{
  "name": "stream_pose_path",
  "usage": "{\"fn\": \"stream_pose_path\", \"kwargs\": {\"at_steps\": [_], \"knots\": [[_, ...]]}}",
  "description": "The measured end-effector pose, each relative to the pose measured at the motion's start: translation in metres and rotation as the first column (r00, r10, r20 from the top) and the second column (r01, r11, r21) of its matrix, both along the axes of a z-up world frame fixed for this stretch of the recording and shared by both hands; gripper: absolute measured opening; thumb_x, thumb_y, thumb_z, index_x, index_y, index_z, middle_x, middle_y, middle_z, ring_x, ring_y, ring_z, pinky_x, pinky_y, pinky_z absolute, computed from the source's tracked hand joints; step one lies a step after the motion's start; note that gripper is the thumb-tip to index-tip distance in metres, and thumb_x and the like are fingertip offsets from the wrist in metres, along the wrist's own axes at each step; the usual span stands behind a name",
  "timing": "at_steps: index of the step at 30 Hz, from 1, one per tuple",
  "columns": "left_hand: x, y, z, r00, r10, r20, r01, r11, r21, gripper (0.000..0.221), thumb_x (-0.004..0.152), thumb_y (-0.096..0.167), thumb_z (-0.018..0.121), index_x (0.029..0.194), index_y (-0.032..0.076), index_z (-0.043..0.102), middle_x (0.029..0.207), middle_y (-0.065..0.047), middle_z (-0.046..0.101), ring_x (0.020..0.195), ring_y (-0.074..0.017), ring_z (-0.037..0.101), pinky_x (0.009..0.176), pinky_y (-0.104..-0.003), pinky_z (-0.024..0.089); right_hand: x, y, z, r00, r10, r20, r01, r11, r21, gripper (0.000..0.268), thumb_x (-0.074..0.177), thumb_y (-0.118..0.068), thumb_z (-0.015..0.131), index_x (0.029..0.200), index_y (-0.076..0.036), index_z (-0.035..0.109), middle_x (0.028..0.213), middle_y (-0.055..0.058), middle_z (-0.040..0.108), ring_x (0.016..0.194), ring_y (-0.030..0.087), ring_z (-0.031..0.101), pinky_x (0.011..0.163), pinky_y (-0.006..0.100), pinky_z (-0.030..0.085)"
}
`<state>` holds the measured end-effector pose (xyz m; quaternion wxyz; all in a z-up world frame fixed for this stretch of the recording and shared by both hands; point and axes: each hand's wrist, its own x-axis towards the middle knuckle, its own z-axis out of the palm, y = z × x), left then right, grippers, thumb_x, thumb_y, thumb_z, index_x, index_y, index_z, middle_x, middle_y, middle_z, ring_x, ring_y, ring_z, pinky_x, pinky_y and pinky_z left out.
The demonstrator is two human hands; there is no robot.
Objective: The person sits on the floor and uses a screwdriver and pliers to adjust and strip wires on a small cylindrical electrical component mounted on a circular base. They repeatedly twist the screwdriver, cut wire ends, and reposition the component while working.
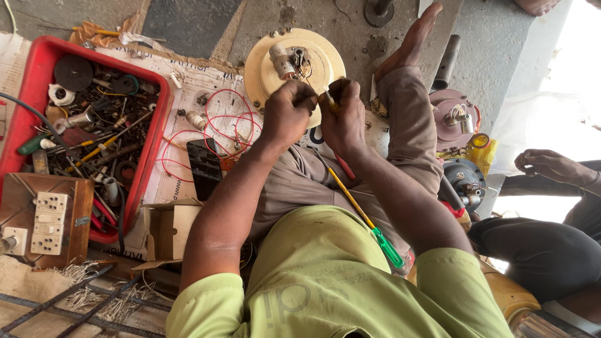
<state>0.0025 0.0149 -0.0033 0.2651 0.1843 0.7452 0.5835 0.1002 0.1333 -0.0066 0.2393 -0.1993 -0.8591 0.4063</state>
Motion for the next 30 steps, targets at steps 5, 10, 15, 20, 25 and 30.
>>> {"fn": "stream_pose_path", "kwargs": {"at_steps": [5, 10, 15, 20, 25, 30], "knots": [[-0.006, 0.005, -0.019, 0.927, 0.082, 0.365, -0.201, 0.932, 0.301, 0.015, 0.089, -0.009, 0.070, 0.094, 0.003, 0.064, 0.087, -0.004, 0.071, 0.079, -0.0102, 0.067, 0.074, -0.025, 0.056, -0.007, -0.002, -0.012, 0.994, -0.089, 0.065, 0.107, 0.931, -0.350, 0.028, 0.097, -0.007, 0.070, 0.110, 0.000, 0.047, 0.089, 0.010, 0.061, 0.075, 0.019, 0.061, 0.065, 0.037, 0.053], [-0.004, 0.009, -0.025, 0.900, 0.160, 0.405, -0.304, 0.897, 0.321, 0.027, 0.083, -0.014, 0.071, 0.090, 0.006, 0.054, 0.088, -0.006, 0.069, 0.081, -0.0123, 0.069, 0.076, -0.028, 0.060, -0.018, 0.030, -0.008, 0.983, 0.071, 0.168, 0.177, -0.137, -0.975, 0.008, 0.095, -0.001, 0.062, 0.098, 0.006, 0.064, 0.075, 0.005, 0.058, 0.053, 0.010, 0.046, 0.043, 0.024, 0.039], [-0.007, 0.008, -0.016, 0.931, 0.166, 0.326, -0.256, 0.932, 0.257, 0.031, 0.081, -0.012, 0.075, 0.090, 0.009, 0.053, 0.086, -0.002, 0.064, 0.081, -0.0099, 0.068, 0.077, -0.027, 0.058, 0.004, 0.016, 0.009, 0.972, -0.118, 0.204, 0.226, 0.714, -0.662, 0.021, 0.097, -0.009, 0.066, 0.118, -0.005, 0.070, 0.091, 0.005, 0.071, 0.065, 0.011, 0.061, 0.054, 0.025, 0.051], [-0.008, 0.009, -0.011, 0.910, 0.133, 0.392, -0.256, 0.925, 0.281, 0.032, 0.081, -0.011, 0.075, 0.086, 0.010, 0.051, 0.080, 0.000, 0.066, 0.077, -0.0077, 0.066, 0.073, -0.025, 0.056, 0.017, -0.006, 0.022, 0.984, 0.068, -0.162, -0.043, 0.987, 0.155, 0.029, 0.092, 0.002, 0.078, 0.119, -0.006, 0.074, 0.117, 0.011, 0.068, 0.101, 0.024, 0.073, 0.086, 0.031, 0.061], [-0.011, 0.008, -0.018, 0.914, 0.124, 0.385, -0.245, 0.928, 0.282, 0.033, 0.081, -0.012, 0.075, 0.084, 0.010, 0.051, 0.079, 0.001, 0.062, 0.075, -0.0076, 0.065, 0.072, -0.025, 0.056, 0.008, -0.009, 0.012, 0.993, 0.067, -0.094, -0.057, 0.992, 0.114, 0.012, 0.096, -0.004, 0.075, 0.108, -0.002, 0.073, 0.107, 0.011, 0.069, 0.090, 0.021, 0.073, 0.078, 0.031, 0.060], [-0.006, 0.007, -0.026, 0.902, 0.146, 0.405, -0.280, 0.914, 0.293, 0.032, 0.081, -0.014, 0.072, 0.083, 0.010, 0.052, 0.082, -0.002, 0.069, 0.078, -0.0083, 0.068, 0.072, -0.026, 0.058, -0.011, 0.006, -0.006, 0.969, -0.045, 0.244, 0.247, 0.103, -0.963, 0.014, 0.096, -0.006, 0.074, 0.109, -0.002, 0.073, 0.104, 0.012, 0.068, 0.087, 0.021, 0.070, 0.074, 0.031, 0.056]]}}
